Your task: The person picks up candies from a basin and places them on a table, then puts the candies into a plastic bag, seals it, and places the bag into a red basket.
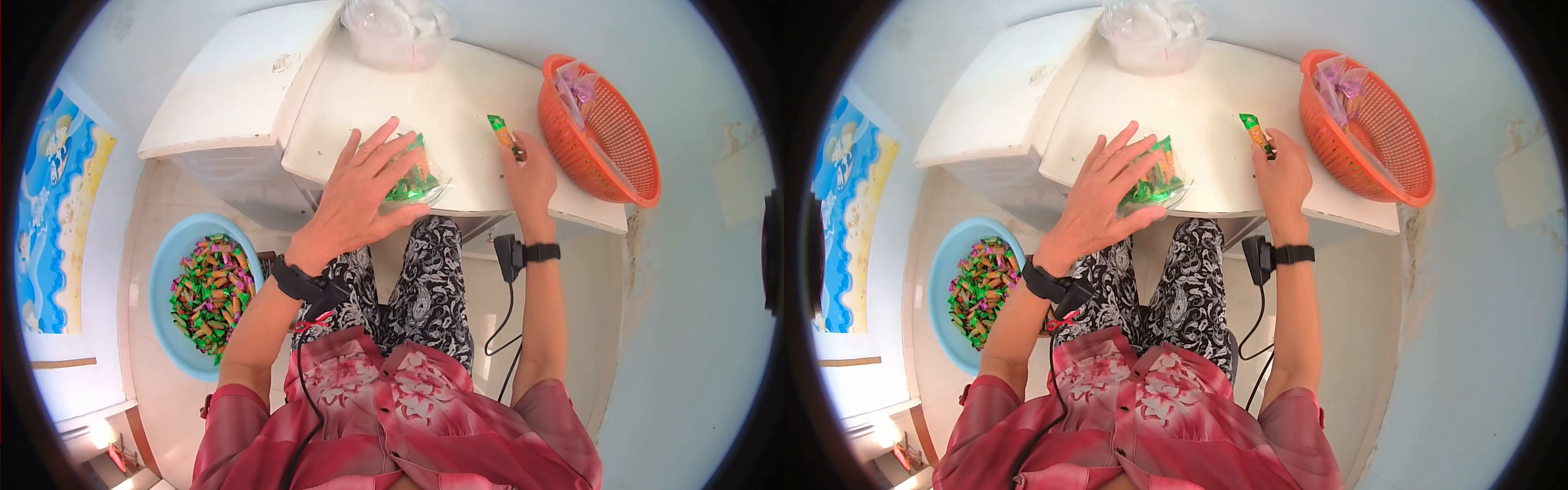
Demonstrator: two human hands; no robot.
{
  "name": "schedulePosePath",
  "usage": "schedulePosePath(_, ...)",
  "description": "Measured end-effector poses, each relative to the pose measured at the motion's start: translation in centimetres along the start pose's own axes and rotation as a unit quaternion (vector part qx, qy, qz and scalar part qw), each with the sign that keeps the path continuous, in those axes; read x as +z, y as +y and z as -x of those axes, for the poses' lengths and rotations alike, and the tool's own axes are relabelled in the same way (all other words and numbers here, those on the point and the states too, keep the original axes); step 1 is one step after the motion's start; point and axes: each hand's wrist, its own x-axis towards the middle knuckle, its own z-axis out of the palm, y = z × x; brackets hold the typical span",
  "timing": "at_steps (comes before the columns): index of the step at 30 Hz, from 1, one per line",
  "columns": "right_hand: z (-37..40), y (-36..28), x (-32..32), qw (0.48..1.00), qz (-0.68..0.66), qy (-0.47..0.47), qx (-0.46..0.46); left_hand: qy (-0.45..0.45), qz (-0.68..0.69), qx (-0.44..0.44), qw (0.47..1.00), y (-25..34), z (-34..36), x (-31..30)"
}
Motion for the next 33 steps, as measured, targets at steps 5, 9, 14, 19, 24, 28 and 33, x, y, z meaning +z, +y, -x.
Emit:
schedulePosePath(5, 3.9, -5.3, -4.3, 0.986, -0.155, -0.002, 0.064, -0.027, -0.015, 0.036, 0.999, 0.4, -1.0, 0.5)
schedulePosePath(9, 7.8, -7.4, -6.2, 0.953, -0.277, -0.048, 0.111, -0.021, -0.031, 0.010, 0.999, -0.1, -1.5, 1.4)
schedulePosePath(14, 11.3, -9.6, -6.8, 0.942, -0.307, -0.091, 0.103, -0.009, -0.033, -0.001, 0.999, -0.7, -1.6, 2.3)
schedulePosePath(19, 11.7, -11.5, -6.8, 0.959, -0.262, -0.098, 0.042, 0.000, 0.016, -0.024, 1.000, -0.4, -2.4, 2.0)
schedulePosePath(24, 11.1, -12.2, -6.2, 0.969, -0.231, -0.085, 0.010, 0.021, 0.050, -0.008, 0.998, -0.9, -2.4, 2.4)
schedulePosePath(28, 10.3, -12.7, -5.4, 0.977, -0.204, -0.063, -0.010, 0.023, 0.067, -0.009, 0.997, -0.6, -2.4, 2.2)
schedulePosePath(33, 9.2, -13.2, -4.1, 0.979, -0.190, -0.067, -0.012, 0.031, 0.073, -0.002, 0.997, -0.6, -2.2, 2.3)
